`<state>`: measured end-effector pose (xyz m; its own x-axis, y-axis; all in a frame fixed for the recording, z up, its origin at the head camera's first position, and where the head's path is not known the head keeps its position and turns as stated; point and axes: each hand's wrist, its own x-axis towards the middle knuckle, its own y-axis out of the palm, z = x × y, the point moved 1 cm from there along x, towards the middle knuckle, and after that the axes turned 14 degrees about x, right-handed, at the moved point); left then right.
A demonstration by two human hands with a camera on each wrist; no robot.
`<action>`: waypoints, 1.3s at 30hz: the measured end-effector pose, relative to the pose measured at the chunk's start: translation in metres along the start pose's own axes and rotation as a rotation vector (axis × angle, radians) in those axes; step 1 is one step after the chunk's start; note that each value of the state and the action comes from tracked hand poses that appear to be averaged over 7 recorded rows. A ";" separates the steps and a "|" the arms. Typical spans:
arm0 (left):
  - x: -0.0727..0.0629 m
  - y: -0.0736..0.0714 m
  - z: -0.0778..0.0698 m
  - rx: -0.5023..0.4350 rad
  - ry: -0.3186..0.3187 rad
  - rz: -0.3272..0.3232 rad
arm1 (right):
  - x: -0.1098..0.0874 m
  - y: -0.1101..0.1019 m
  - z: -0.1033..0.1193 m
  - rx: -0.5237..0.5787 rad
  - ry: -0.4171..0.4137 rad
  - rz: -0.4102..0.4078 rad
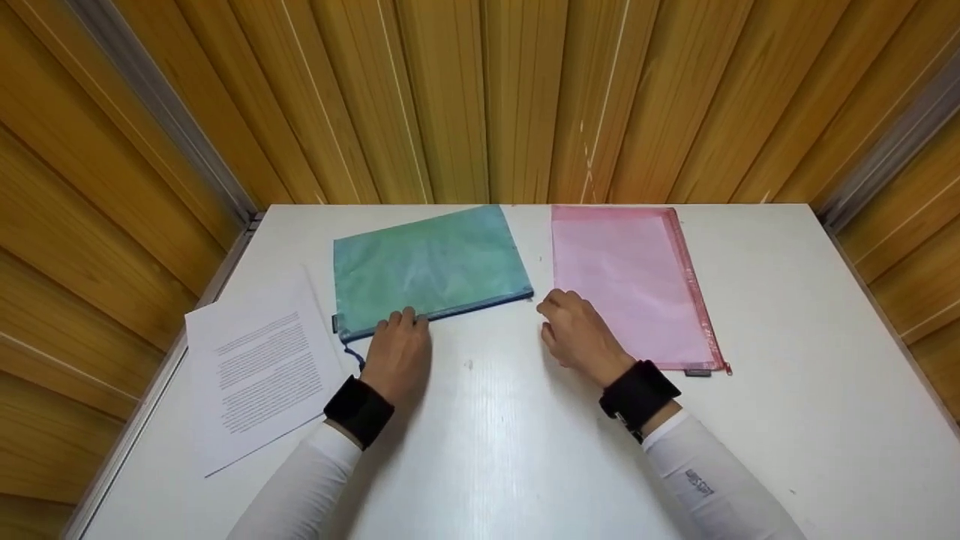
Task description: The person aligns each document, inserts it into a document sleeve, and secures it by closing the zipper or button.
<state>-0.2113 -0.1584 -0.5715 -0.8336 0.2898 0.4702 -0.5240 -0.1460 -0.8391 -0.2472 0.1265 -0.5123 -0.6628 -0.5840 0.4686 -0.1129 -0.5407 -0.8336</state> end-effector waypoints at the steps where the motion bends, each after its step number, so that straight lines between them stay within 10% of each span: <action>1: -0.001 0.002 0.001 0.008 -0.006 -0.003 | 0.002 0.002 0.000 0.002 0.008 0.005; 15: -0.007 0.019 0.016 0.078 -0.160 -0.018 | 0.019 0.040 -0.003 0.021 0.010 0.075; 24: -0.007 0.027 0.018 0.184 -0.242 -0.150 | 0.025 0.053 -0.003 0.020 0.093 0.199; 32: 0.004 0.019 0.029 -0.049 -0.198 0.198 | 0.029 0.050 -0.002 0.071 0.200 0.293; 39: 0.005 0.021 0.041 -0.019 -0.154 0.173 | 0.034 0.047 -0.002 0.082 0.249 0.341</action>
<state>-0.2341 -0.1985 -0.5757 -0.9284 0.1141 0.3536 -0.3686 -0.1628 -0.9152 -0.2764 0.0824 -0.5364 -0.8115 -0.5793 0.0771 0.1961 -0.3942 -0.8979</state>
